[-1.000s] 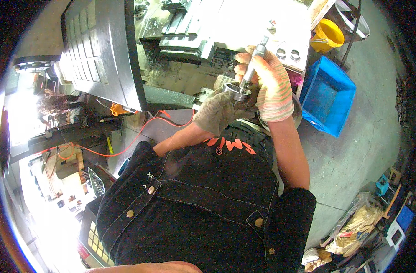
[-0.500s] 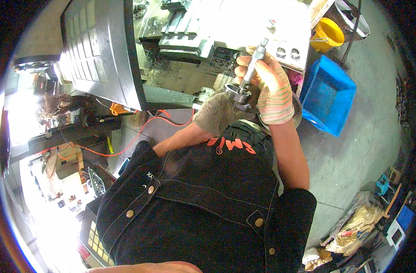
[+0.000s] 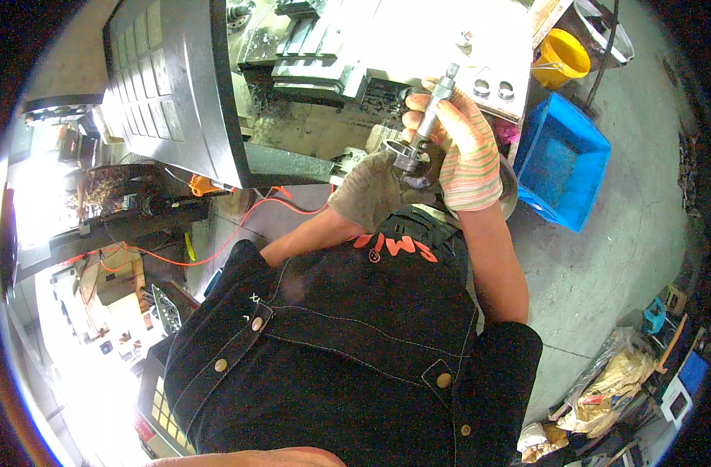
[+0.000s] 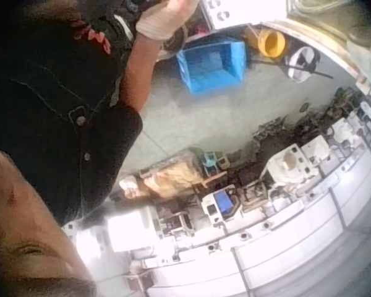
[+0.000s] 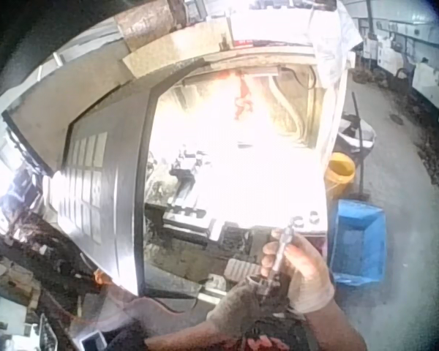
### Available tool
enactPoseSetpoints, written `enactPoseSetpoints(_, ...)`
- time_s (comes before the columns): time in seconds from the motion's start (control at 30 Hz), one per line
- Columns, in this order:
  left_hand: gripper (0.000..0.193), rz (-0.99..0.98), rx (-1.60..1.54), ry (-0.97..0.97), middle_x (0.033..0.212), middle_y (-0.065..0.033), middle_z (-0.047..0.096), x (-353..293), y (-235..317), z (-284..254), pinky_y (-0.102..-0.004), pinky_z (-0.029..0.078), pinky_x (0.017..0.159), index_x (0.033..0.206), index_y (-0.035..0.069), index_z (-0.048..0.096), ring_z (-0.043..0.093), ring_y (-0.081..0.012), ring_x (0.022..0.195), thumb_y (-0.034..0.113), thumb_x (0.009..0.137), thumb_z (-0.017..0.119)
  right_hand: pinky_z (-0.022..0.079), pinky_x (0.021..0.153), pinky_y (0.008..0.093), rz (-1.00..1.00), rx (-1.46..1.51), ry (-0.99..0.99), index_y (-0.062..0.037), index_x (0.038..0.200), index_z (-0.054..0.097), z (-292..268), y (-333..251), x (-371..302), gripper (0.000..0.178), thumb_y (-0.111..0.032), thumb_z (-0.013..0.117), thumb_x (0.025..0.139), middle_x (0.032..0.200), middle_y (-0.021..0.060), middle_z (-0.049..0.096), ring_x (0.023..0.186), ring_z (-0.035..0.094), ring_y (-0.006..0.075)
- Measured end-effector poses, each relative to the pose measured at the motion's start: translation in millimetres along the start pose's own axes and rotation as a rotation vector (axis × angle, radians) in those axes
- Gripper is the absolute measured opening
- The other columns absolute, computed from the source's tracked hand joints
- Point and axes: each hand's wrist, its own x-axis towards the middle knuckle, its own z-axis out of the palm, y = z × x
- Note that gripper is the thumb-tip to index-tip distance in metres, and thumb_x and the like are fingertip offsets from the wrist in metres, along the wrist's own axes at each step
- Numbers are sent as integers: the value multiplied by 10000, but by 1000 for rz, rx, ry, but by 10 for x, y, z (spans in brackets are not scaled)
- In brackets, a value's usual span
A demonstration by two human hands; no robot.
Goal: The person uses a dial caliper to measure the internal diameter of a cylindrical metal part. They adjust the caliper jaws and read the dial face multiple times. The person briefly consults a document attached to a machine before resuming the measurement of the part.
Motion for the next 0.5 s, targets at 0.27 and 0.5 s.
enactPoseSetpoints(0.27,442,-21,-14,35,1111,-116,590,-9,8,11,-490,425,914,1159,41,515,555,-285,1038,350,846,558,504,719,350,-6,-28,36,-9,1131,522,-10,17,-1,348,-216,551,853,959,130,613,816,601,216)
enactPoseSetpoints(0.5,391,-13,-59,5,1119,-117,576,-3,-60,-110,-464,421,918,1147,82,522,534,-255,1050,340,853,544,495,695,342,-22,-20,35,-5,1134,521,-32,47,3,346,-213,542,858,950,131,611,800,595,222)
